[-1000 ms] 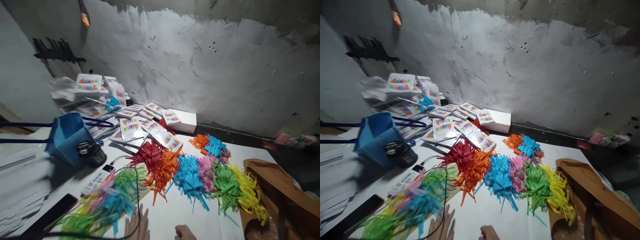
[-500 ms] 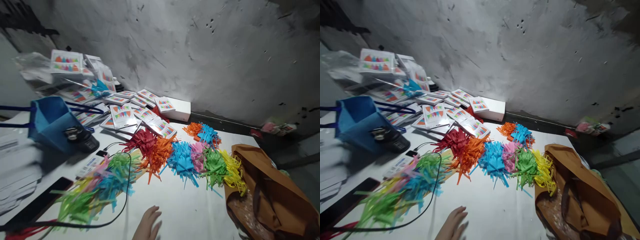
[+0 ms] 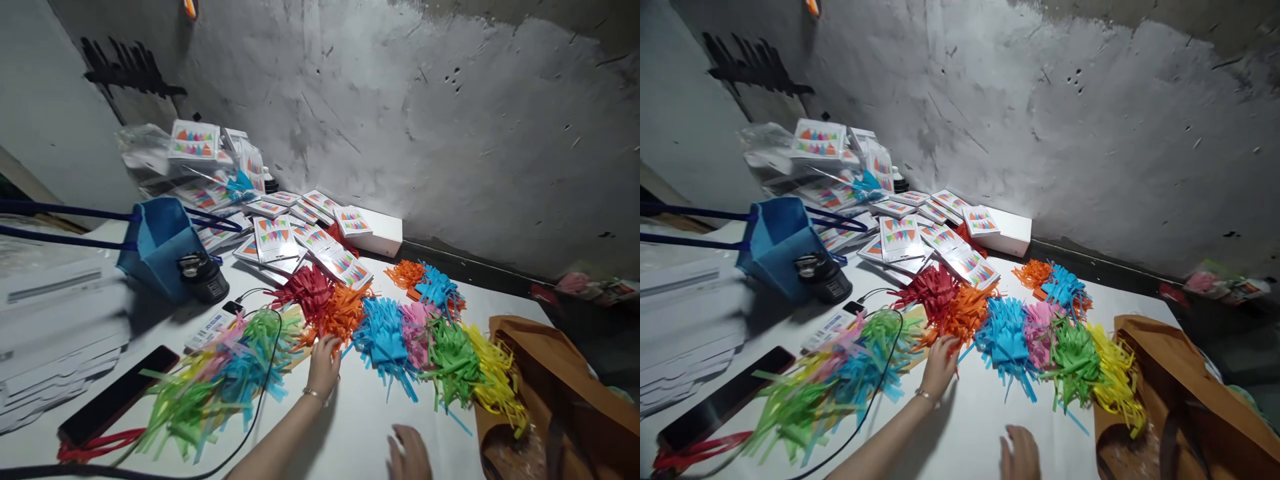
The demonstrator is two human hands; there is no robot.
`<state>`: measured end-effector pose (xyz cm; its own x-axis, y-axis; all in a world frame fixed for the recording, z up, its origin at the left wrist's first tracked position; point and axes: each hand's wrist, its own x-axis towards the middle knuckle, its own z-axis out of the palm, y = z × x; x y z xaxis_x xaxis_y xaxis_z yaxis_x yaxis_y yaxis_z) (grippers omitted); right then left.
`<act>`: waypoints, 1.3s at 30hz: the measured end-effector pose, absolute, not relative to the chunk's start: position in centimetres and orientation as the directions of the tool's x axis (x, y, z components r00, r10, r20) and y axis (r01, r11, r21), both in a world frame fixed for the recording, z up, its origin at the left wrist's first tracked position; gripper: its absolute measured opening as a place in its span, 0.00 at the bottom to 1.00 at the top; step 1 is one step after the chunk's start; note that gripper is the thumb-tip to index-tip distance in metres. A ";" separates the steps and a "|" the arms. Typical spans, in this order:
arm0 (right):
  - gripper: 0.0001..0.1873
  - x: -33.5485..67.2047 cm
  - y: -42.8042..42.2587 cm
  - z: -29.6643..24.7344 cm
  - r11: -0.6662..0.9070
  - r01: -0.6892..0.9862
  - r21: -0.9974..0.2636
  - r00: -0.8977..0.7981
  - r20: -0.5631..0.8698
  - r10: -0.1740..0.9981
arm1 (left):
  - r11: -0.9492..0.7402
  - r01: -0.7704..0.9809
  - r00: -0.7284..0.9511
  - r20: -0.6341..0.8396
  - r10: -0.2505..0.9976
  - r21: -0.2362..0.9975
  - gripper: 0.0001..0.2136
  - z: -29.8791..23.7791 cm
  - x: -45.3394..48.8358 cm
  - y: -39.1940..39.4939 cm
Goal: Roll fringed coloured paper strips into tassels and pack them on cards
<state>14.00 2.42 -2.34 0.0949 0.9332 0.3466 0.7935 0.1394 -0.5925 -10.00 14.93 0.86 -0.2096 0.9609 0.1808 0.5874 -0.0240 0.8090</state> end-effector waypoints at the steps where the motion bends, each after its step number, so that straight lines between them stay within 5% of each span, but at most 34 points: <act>1: 0.14 11.6 4.2 -2.1 0.248 0.753 -0.610 -0.021 0.355 0.935 | -0.009 0.593 -0.225 0.176 0.958 0.805 0.14 1.1 -10.0 16.7; 5: 0.13 4.4 11.8 0.4 0.375 0.671 -0.640 -0.213 0.318 0.924 | 0.064 0.572 -0.261 0.108 0.959 0.818 0.17 0.8 -11.2 22.7; 14: 0.19 3.3 24.3 0.6 0.443 0.708 -0.549 -0.290 0.346 0.892 | 0.191 0.247 -0.270 -0.121 0.955 0.950 0.10 -2.7 -19.5 26.7; 20: 0.12 1.1 28.3 1.2 0.625 0.652 -0.429 -0.536 0.321 0.780 | 0.188 0.086 -0.244 -0.163 0.956 0.978 0.13 -3.0 -19.7 26.5; 26: 0.14 1.3 29.1 1.4 0.648 0.646 -0.403 -0.580 0.293 0.760 | 0.187 0.075 -0.258 -0.162 0.953 0.980 0.13 -2.8 -19.5 26.2; 32: 0.13 1.1 29.2 2.6 0.589 0.646 -0.485 -0.514 0.293 0.806 | 0.138 0.186 -0.394 -0.055 0.917 0.973 0.15 -1.4 -19.4 25.3; 39: 0.11 2.2 27.2 8.5 0.466 0.569 -0.677 -0.347 0.316 0.883 | -0.056 0.546 -0.476 0.364 0.801 0.836 0.14 1.8 -18.0 20.2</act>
<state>2.16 27.19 8.51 -0.3474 0.8830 0.3156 0.5692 0.4660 -0.6773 -17.97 20.23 1.82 -0.4757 0.8008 0.3641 0.5458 -0.0560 0.8361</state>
